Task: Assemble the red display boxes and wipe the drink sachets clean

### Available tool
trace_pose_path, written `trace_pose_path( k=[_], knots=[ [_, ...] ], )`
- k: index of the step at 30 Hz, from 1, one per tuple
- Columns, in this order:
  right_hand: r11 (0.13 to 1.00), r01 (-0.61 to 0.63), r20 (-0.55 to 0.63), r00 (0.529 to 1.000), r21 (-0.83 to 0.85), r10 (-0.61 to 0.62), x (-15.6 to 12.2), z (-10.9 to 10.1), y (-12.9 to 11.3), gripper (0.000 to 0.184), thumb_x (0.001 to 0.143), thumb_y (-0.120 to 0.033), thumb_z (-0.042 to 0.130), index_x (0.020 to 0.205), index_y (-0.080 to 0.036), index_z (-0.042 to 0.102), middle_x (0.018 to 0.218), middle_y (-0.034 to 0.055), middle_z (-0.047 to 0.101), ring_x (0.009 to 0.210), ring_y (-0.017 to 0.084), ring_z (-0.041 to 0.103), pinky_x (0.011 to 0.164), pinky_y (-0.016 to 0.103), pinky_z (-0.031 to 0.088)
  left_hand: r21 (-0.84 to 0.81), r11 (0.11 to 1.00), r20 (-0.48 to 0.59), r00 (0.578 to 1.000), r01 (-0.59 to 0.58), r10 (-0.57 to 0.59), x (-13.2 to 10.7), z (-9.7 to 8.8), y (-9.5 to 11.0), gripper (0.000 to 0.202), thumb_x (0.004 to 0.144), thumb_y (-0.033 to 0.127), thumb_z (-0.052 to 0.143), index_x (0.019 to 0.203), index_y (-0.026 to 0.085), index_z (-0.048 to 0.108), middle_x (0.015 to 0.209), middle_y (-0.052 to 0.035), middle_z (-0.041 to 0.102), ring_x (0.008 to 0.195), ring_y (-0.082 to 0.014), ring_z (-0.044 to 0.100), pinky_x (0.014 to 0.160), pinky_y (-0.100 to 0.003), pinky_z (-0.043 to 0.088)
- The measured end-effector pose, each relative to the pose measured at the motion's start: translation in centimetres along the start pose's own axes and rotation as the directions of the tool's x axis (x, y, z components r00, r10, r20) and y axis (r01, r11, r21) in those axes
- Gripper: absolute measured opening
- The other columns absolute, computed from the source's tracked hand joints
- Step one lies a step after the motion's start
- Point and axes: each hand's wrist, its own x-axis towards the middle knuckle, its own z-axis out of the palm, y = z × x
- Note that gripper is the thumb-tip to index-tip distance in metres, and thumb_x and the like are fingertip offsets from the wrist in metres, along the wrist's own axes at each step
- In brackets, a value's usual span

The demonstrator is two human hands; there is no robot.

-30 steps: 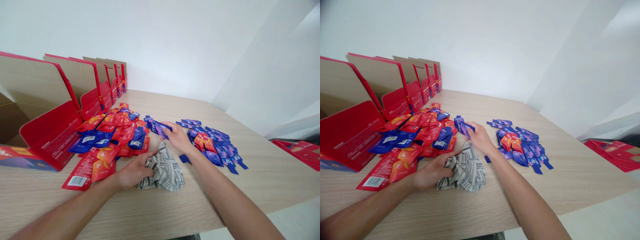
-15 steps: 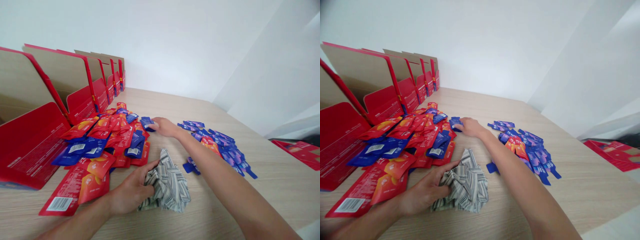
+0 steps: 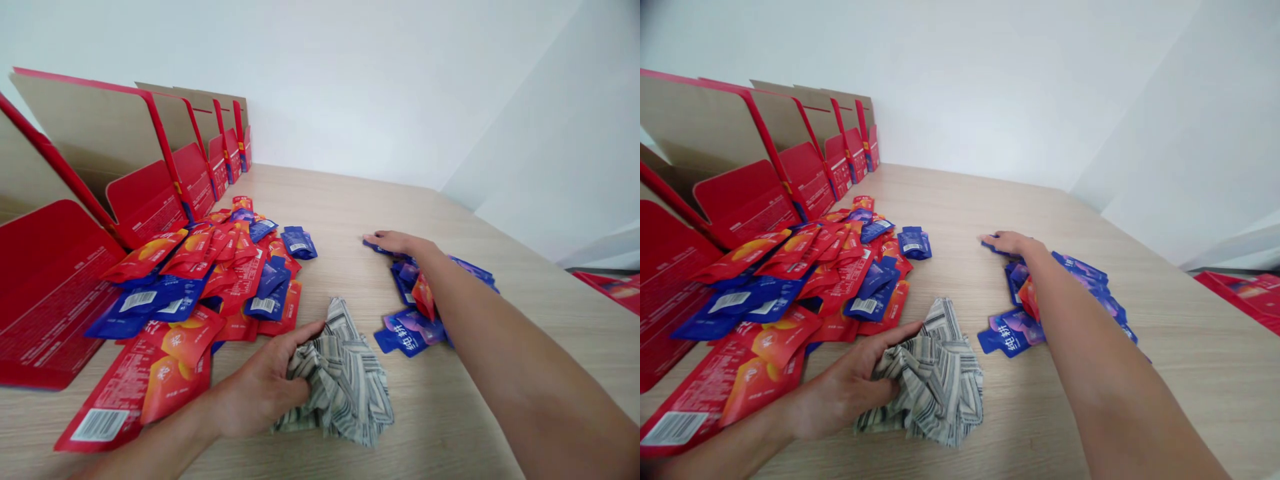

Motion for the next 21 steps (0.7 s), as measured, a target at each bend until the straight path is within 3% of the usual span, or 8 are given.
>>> trace_pose_path(
  k=[4, 10, 14, 18, 21],
  knots=[
    [0.992, 0.102, 0.129, 0.988, -0.080, -0.091, -0.3, 0.3, -4.1, 0.078, 0.092, -0.068, 0.058, 0.144, -0.011, 0.059, 0.145, 0.0212, 0.061, 0.130, 0.034, 0.061, 0.107, 0.040, 0.047, -0.026, 1.000, 0.014, 1.000, -0.004, 0.005, 0.1, 0.0, -0.1, 0.090, 0.069, 0.007, 0.066, 0.156, 0.019, 0.043, 0.143, -0.0084, 0.064, 0.127, -0.0257, 0.061, 0.109, -0.039, 0.045],
    [0.955, 0.250, 0.161, 0.961, -0.158, -0.225, -4.7, 1.1, -8.7, 0.090, 0.090, -0.078, 0.052, 0.146, -0.007, 0.054, 0.140, 0.0261, 0.062, 0.127, 0.037, 0.063, 0.103, 0.042, 0.049, -0.033, 0.999, 0.010, 1.000, -0.023, 0.023, 0.2, -0.1, -0.5, 0.094, 0.066, 0.009, 0.067, 0.156, 0.017, 0.042, 0.141, -0.0081, 0.065, 0.121, -0.0234, 0.063, 0.104, -0.035, 0.046],
    [0.924, 0.329, 0.166, 0.939, -0.194, -0.300, -8.1, 1.2, -8.9, 0.082, 0.089, -0.072, 0.059, 0.141, -0.010, 0.058, 0.137, 0.0236, 0.065, 0.122, 0.034, 0.066, 0.097, 0.038, 0.051, -0.019, 0.999, 0.002, 0.999, -0.036, 0.036, 0.1, 0.0, -0.1, 0.093, 0.062, 0.009, 0.067, 0.153, 0.017, 0.047, 0.130, -0.0061, 0.071, 0.112, -0.0219, 0.065, 0.098, -0.033, 0.047],
    [0.907, 0.337, 0.114, 0.941, -0.252, -0.318, -10.8, 0.7, -8.2, 0.047, 0.100, -0.046, 0.051, 0.125, -0.011, 0.069, 0.119, 0.0213, 0.074, 0.109, 0.031, 0.072, 0.090, 0.035, 0.052, -0.023, 0.999, -0.010, 0.999, -0.039, 0.039, 0.0, 0.2, 0.1, 0.093, 0.061, 0.010, 0.067, 0.152, 0.017, 0.048, 0.118, -0.0037, 0.074, 0.105, -0.0208, 0.066, 0.093, -0.032, 0.048],
    [0.906, 0.315, 0.045, 0.948, -0.284, -0.316, -12.4, 0.6, -7.9, 0.038, 0.103, -0.030, 0.043, 0.114, -0.010, 0.073, 0.111, 0.0224, 0.076, 0.104, 0.030, 0.073, 0.090, 0.034, 0.050, -0.014, 0.999, -0.050, 0.997, -0.051, 0.050, 0.0, 0.3, 0.0, 0.093, 0.060, 0.010, 0.068, 0.151, 0.017, 0.049, 0.116, -0.0031, 0.073, 0.103, -0.0201, 0.065, 0.094, -0.032, 0.048]
  ],
)
